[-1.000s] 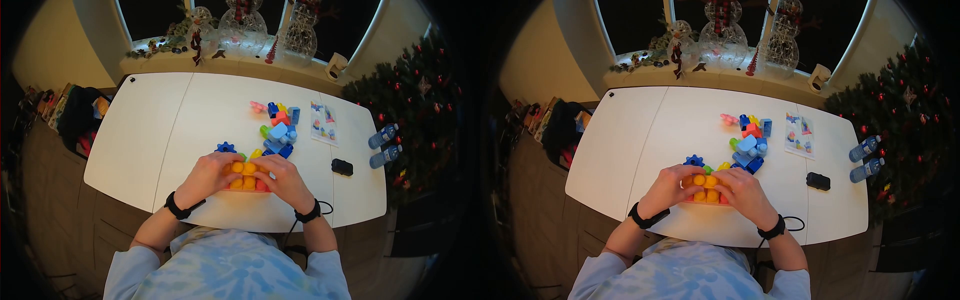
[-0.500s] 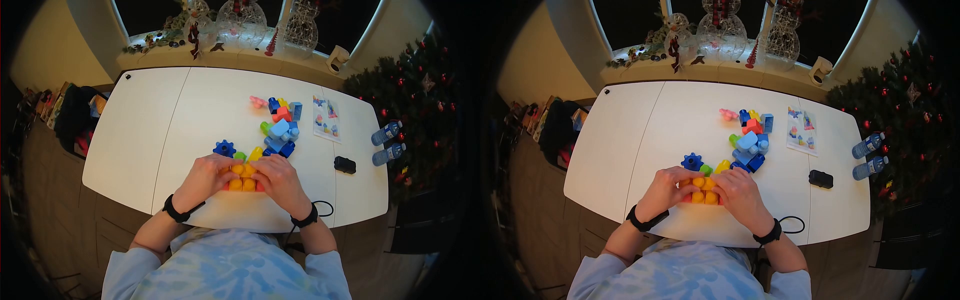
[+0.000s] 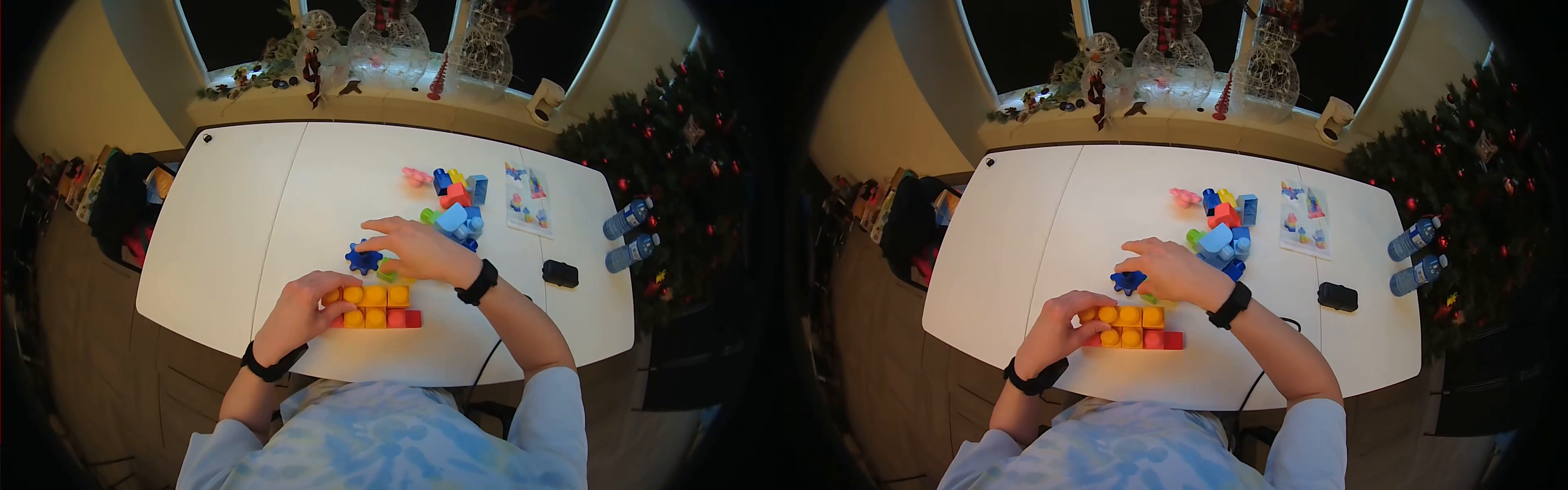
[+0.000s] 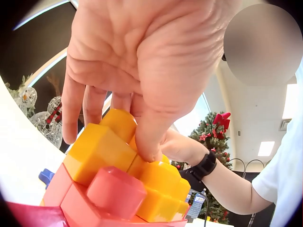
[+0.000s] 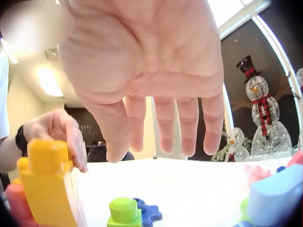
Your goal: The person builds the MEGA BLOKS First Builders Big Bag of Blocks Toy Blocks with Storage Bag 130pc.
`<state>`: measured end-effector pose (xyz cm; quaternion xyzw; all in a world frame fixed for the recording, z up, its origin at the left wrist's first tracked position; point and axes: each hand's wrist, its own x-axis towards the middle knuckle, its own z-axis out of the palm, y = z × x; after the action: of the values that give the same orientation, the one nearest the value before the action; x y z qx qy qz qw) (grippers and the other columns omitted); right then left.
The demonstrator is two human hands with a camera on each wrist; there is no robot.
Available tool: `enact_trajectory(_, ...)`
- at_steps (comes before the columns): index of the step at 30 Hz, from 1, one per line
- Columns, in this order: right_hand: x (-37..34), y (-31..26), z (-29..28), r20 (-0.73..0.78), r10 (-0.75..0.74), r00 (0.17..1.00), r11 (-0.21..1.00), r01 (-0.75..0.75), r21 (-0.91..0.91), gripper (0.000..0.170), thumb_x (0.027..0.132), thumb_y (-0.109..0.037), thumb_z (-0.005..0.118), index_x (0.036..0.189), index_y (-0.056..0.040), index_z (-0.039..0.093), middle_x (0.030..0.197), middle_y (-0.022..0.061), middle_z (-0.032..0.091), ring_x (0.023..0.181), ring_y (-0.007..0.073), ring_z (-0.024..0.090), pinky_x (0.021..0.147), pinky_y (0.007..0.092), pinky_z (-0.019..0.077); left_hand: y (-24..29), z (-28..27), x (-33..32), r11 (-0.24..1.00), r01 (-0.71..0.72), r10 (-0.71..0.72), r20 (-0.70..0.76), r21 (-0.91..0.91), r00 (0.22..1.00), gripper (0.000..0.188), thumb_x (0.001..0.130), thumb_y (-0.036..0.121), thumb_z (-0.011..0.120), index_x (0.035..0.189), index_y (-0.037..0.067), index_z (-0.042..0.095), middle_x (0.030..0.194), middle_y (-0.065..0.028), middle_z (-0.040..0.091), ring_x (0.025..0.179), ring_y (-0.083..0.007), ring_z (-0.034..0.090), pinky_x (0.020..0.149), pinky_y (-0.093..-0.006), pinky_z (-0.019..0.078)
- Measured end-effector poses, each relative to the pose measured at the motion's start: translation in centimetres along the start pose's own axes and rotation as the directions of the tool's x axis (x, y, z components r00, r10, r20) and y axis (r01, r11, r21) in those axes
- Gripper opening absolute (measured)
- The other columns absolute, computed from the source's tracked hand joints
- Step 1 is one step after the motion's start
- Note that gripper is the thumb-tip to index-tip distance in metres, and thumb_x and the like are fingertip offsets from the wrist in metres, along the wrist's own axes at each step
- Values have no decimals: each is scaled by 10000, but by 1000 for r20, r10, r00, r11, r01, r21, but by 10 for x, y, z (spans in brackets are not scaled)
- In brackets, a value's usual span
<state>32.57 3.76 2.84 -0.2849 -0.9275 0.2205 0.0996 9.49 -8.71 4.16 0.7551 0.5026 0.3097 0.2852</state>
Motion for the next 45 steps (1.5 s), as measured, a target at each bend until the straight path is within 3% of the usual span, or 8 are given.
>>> enact_trajectory(4,29,12,40,136,-166,977,980,178,-83,491,816,-132,810,1293,-195,712,1539,82,522,1379,338,515,1076,435,495,-3,-7,-4,996,82,-84,57,22,995,409,803,52,831,1195,58,718,1096,-117,741,907,-289,698,857,-366,570)
enact_trajectory(8,19,22,49,232,-100,968,985,129,-111,501,808,-116,813,1292,-189,706,1516,82,537,1372,326,523,1055,431,513,4,-9,-9,998,38,-36,48,-45,998,604,745,85,884,1300,84,646,1197,-122,699,972,-311,689,881,-383,573)
enact_trajectory(14,-35,19,38,164,85,983,986,-59,-158,465,817,-95,803,1269,-153,710,1467,82,565,1309,307,548,1037,418,519,-13,1,-17,990,54,-64,74,133,995,772,643,79,935,1318,102,560,1223,-114,638,1062,-335,676,899,-398,586)
enact_trajectory(25,-103,1,14,-73,80,994,992,-86,-92,477,821,-111,814,1283,-105,692,1393,102,603,1266,299,587,1022,407,526,-42,-18,14,978,109,-94,-89,180,992,721,646,51,930,1265,49,560,1200,-156,662,1066,-371,678,900,-404,577)
enact_trajectory(27,-116,-2,-9,-306,336,891,942,-322,97,452,832,-130,824,1261,-84,690,1353,105,630,1159,313,648,958,401,555,-50,-17,33,975,120,-105,-91,186,990,734,643,51,933,1269,42,550,1204,-165,664,1072,-384,672,918,-416,572)
enact_trajectory(30,-141,9,-24,-396,446,803,880,-475,27,433,838,-161,831,1235,-72,683,1299,102,648,1074,336,679,893,398,572,-59,-12,64,976,96,-77,-101,195,992,743,638,61,933,1269,46,541,1195,-171,666,1085,-385,665,931,-425,569)
enact_trajectory(38,-157,5,16,-229,584,779,800,-600,1,537,801,-194,846,1280,-98,624,1133,122,653,1032,348,675,867,432,566,-64,0,105,975,91,-83,-48,203,995,755,614,90,946,1247,52,537,1185,-176,666,1101,-384,657,955,-431,568)
enact_trajectory(45,-147,-2,25,-287,629,722,763,-645,47,622,742,-101,868,1312,-134,623,1251,115,605,1097,329,645,872,446,557,-66,-7,96,982,16,-8,-44,186,999,949,601,122,968,1412,85,476,1278,-186,620,1178,-396,622,984,-455,552)
